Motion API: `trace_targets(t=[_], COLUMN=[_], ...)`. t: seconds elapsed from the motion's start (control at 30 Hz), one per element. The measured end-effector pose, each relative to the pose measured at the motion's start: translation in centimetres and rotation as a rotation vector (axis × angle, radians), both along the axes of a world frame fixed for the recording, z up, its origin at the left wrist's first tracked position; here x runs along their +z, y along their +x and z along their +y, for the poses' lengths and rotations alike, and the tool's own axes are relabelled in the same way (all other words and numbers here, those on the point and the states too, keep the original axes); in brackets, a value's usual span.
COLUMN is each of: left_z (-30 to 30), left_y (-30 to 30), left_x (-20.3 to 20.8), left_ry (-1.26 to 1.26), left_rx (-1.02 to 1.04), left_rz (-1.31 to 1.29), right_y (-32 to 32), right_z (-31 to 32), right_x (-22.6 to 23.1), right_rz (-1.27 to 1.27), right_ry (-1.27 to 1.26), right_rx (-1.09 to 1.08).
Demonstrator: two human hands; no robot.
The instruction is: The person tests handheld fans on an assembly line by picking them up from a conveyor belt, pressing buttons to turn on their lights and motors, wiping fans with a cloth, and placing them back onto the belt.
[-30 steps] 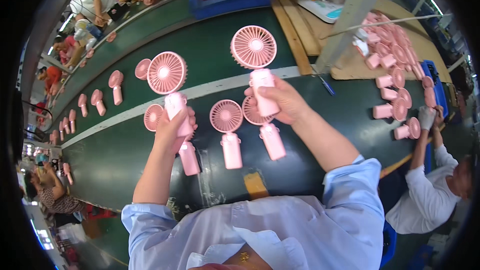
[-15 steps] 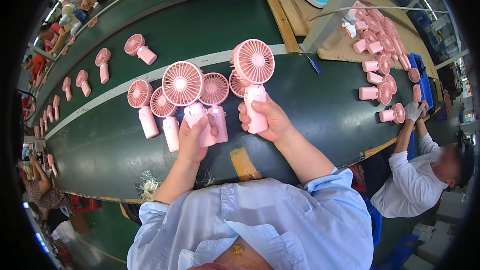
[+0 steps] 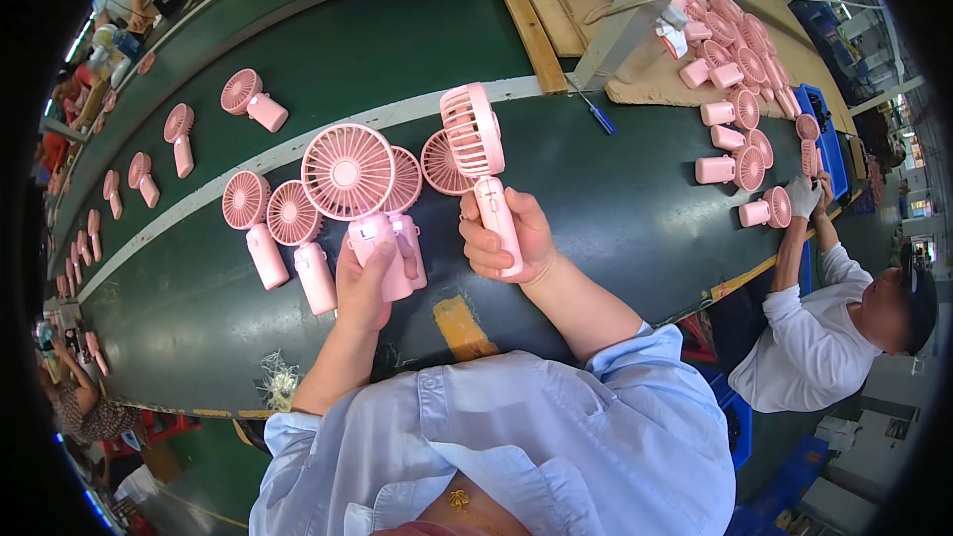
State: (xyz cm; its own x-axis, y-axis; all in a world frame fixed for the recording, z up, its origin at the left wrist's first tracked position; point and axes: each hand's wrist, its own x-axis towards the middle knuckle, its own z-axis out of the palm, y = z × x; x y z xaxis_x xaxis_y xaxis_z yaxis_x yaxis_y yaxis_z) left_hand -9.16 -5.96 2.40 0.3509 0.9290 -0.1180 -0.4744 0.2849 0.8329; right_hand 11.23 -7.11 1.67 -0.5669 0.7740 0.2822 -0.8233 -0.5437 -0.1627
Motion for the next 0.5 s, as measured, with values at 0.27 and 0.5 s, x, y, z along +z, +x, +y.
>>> trace_targets(t=[0.27, 0.5], left_z=[-0.2, -0.3], left_y=[0.2, -0.5], left_x=[0.3, -0.5], left_ry=[0.031, 0.061], left_rx=[-0.004, -0.031], left_rz=[-0.111, -0.077], right_y=[-0.1, -1.6], right_z=[-0.7, -1.5], right_x=[0.0, 1.4], right_rz=[-0.472, -0.902], right_ry=[-0.112, -0.017], right_rx=[-0.334, -0.558])
